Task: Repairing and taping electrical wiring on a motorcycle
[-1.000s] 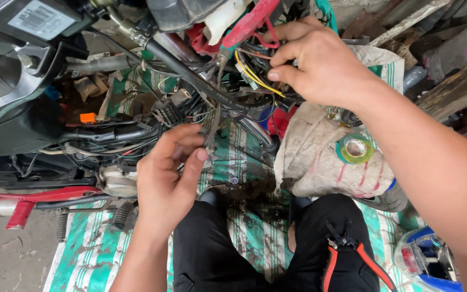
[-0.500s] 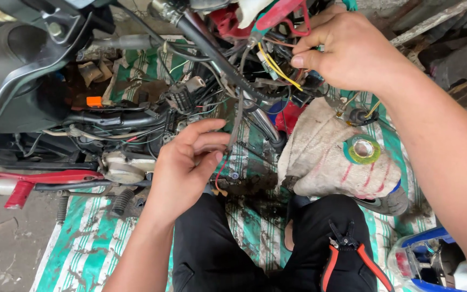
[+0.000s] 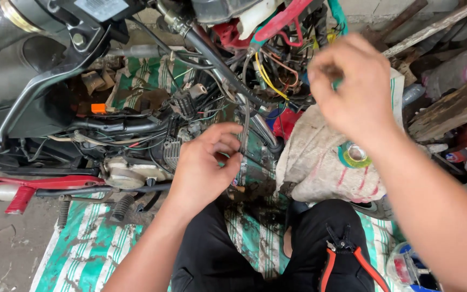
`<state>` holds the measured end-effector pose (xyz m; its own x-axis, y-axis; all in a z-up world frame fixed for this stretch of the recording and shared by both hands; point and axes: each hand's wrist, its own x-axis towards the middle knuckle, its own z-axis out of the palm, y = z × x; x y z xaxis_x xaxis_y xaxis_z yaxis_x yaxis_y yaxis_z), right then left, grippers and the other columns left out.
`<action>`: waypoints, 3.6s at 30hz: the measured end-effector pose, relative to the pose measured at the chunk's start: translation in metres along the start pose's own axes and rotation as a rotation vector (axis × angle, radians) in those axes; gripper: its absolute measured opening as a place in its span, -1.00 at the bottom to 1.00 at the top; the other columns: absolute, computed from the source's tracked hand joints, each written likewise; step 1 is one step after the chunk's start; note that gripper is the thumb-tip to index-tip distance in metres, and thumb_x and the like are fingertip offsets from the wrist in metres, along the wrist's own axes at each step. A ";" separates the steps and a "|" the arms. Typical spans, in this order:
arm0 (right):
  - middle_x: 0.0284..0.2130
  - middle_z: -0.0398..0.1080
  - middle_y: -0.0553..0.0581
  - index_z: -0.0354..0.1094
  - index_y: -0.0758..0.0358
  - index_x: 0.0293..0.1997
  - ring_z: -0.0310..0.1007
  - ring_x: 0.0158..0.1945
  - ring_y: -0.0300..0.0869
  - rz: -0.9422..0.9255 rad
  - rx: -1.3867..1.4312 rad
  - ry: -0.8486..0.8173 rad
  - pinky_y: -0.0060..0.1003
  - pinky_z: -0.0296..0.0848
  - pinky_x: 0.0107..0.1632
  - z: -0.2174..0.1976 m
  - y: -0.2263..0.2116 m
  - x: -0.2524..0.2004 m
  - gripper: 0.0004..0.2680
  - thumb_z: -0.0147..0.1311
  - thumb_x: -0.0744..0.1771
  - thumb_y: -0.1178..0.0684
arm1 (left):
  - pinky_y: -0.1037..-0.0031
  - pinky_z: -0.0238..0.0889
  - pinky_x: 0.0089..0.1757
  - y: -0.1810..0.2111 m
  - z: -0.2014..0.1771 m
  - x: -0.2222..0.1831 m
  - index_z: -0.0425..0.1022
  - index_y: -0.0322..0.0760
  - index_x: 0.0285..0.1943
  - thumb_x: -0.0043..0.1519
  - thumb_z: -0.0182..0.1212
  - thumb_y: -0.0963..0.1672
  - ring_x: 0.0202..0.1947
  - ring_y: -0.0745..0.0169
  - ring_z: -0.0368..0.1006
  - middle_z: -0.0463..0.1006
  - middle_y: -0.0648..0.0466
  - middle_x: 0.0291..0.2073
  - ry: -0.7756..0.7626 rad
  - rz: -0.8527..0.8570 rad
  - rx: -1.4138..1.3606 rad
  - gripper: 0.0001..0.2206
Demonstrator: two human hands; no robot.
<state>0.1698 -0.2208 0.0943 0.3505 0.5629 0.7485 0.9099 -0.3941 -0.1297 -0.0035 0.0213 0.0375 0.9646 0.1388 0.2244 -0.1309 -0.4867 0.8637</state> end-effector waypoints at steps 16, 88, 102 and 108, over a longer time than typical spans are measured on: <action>-0.58 0.61 0.14 0.60 0.23 -0.24 0.58 -0.56 -0.19 0.544 0.705 -0.350 -0.29 0.52 -0.51 0.063 -0.068 -0.052 -0.95 0.26 0.38 0.16 | 0.33 0.70 -0.24 0.004 0.000 0.013 0.65 -0.25 0.13 0.14 0.37 -0.30 -0.22 -0.02 0.81 0.79 -0.04 -0.33 -0.068 0.068 0.046 -0.64; -0.51 0.61 0.19 0.57 0.41 -0.18 0.60 -0.35 -0.27 0.515 1.059 -0.464 -0.26 0.68 -0.18 0.059 -0.045 -0.066 -0.90 0.24 0.41 0.16 | 0.32 0.71 -0.18 -0.013 0.037 -0.026 0.59 -0.38 0.17 0.25 0.49 -0.27 -0.25 0.06 0.79 0.79 -0.08 -0.26 0.269 0.163 -0.338 -0.68; -0.49 0.62 0.23 0.56 0.39 -0.24 0.63 -0.30 -0.20 0.535 1.094 -0.491 -0.18 0.68 -0.13 0.055 -0.041 -0.070 -0.88 0.23 0.42 0.14 | 0.40 0.65 -0.16 -0.048 0.049 -0.015 0.54 -0.50 0.23 0.42 0.25 -0.28 -0.21 0.13 0.72 0.74 -0.21 -0.20 0.041 -0.035 -0.940 -0.78; -0.48 0.63 0.22 0.57 0.39 -0.23 0.65 -0.27 -0.21 0.539 1.105 -0.495 -0.19 0.68 -0.12 0.053 -0.042 -0.069 -0.87 0.23 0.42 0.13 | 0.42 0.62 -0.18 -0.043 0.046 -0.017 0.54 -0.54 0.23 0.42 0.25 -0.29 -0.22 0.08 0.72 0.73 -0.26 -0.19 0.026 -0.038 -0.967 -0.78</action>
<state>0.1193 -0.2048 0.0136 0.5516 0.8200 0.1527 0.2506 0.0118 -0.9680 -0.0034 0.0001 -0.0246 0.9681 0.1643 0.1890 -0.2432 0.4365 0.8662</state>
